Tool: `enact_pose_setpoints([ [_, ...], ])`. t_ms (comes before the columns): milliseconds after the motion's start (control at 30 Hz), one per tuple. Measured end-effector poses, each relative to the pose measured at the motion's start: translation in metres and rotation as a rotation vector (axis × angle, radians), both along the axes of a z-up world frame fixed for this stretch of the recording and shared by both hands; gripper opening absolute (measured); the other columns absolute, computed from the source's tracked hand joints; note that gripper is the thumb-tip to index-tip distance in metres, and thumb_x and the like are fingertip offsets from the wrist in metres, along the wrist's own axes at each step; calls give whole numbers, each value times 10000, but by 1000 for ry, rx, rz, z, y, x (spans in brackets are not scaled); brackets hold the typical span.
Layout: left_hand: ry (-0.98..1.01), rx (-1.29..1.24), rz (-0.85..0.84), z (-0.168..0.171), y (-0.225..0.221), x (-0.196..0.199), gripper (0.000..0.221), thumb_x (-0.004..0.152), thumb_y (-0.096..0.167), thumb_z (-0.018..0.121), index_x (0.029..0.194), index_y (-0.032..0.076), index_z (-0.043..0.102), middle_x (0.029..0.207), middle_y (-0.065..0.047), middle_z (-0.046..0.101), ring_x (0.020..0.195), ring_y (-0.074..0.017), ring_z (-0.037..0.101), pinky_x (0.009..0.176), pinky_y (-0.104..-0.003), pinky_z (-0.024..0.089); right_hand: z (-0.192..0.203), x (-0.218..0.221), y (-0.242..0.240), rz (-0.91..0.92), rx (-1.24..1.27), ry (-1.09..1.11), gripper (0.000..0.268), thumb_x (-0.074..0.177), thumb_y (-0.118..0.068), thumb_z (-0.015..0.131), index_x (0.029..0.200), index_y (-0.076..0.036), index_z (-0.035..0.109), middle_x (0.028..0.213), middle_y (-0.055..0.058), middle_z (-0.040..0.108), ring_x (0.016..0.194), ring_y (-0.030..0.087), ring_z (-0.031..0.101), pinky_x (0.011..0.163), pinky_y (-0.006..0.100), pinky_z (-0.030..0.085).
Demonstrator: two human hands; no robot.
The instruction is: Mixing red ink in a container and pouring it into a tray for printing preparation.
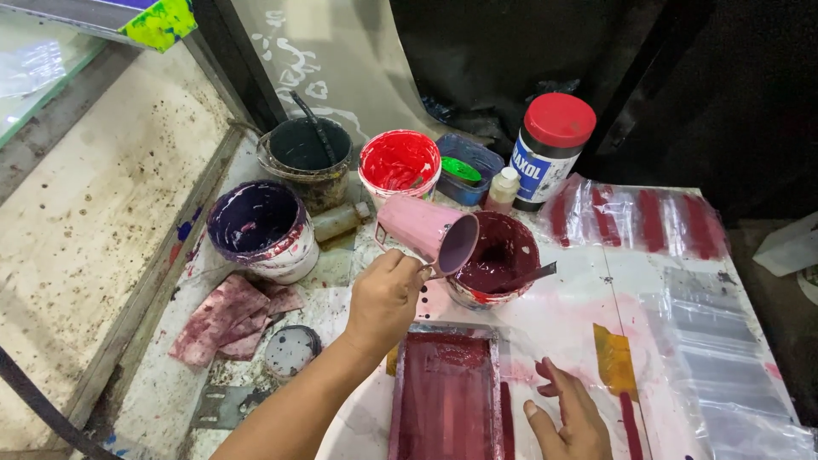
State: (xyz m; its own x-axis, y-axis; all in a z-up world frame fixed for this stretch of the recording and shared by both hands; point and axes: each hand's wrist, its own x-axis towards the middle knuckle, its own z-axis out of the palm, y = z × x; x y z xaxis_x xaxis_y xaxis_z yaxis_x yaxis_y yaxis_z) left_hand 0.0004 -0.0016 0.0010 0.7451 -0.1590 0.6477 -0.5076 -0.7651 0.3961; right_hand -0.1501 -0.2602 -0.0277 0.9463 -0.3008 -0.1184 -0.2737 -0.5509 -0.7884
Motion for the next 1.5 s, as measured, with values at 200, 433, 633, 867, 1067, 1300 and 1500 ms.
enact_pose_setpoints([
  [200, -14, 27, 5, -4, 1, 0, 263, 974, 133, 679, 776, 81, 514, 744, -35, 460, 629, -251, 464, 496, -418, 398, -4, 2, -1, -3, 19, 15, 649, 809, -201, 683, 1447, -271, 585, 1280, -107, 738, 1031, 71, 705, 597, 264, 480],
  [433, -16, 38, 15, -2, 0, 0, 251, 981, 141, 670, 780, 89, 529, 739, -31, 461, 649, -249, 478, 522, -414, 422, -6, 3, -2, -20, 41, 60, 668, 808, -204, 690, 1460, -287, 576, 1305, -101, 737, 1060, 87, 719, 641, 275, 496],
  [633, 6, 69, 33, -7, 0, 1, 245, 970, 140, 678, 788, 87, 522, 744, -30, 468, 658, -251, 483, 503, -422, 415, -9, 3, -2, -10, 52, 22, 675, 791, -203, 688, 1453, -285, 583, 1294, -101, 744, 1017, 80, 724, 578, 261, 464],
  [867, -7, 85, 27, -6, 1, 2, 285, 966, 145, 705, 772, 86, 505, 744, -29, 465, 639, -246, 467, 495, -420, 408, -14, 1, -2, -1, 68, -3, 679, 791, -214, 689, 1459, -273, 583, 1305, -85, 748, 1021, 109, 745, 789, 290, 529],
  [1067, -3, 123, 40, -5, 1, 1, 270, 957, 169, 726, 790, 96, 527, 767, -19, 501, 661, -238, 496, 511, -409, 439, -13, 1, 0, -10, 91, -16, 681, 794, -222, 681, 1466, -267, 579, 1308, -70, 744, 1027, 127, 741, 921, 350, 547],
  [1300, 25, 142, 32, -9, 1, 3, 268, 961, 153, 681, 789, 83, 487, 757, -43, 475, 664, -269, 486, 502, -451, 415, -9, 1, 3, -28, 85, 19, 684, 795, -223, 670, 1470, -277, 572, 1318, -82, 738, 1033, 121, 731, 901, 358, 571],
  [1500, 4, 171, 63, -12, 0, 4, 251, 976, 175, 645, 796, 97, 488, 763, -35, 463, 678, -271, 507, 486, -461, 432, -7, 1, 4, -26, 91, 50, 692, 802, -242, 673, 1483, -285, 559, 1327, -70, 734, 1059, 144, 728, 948, 376, 556],
])
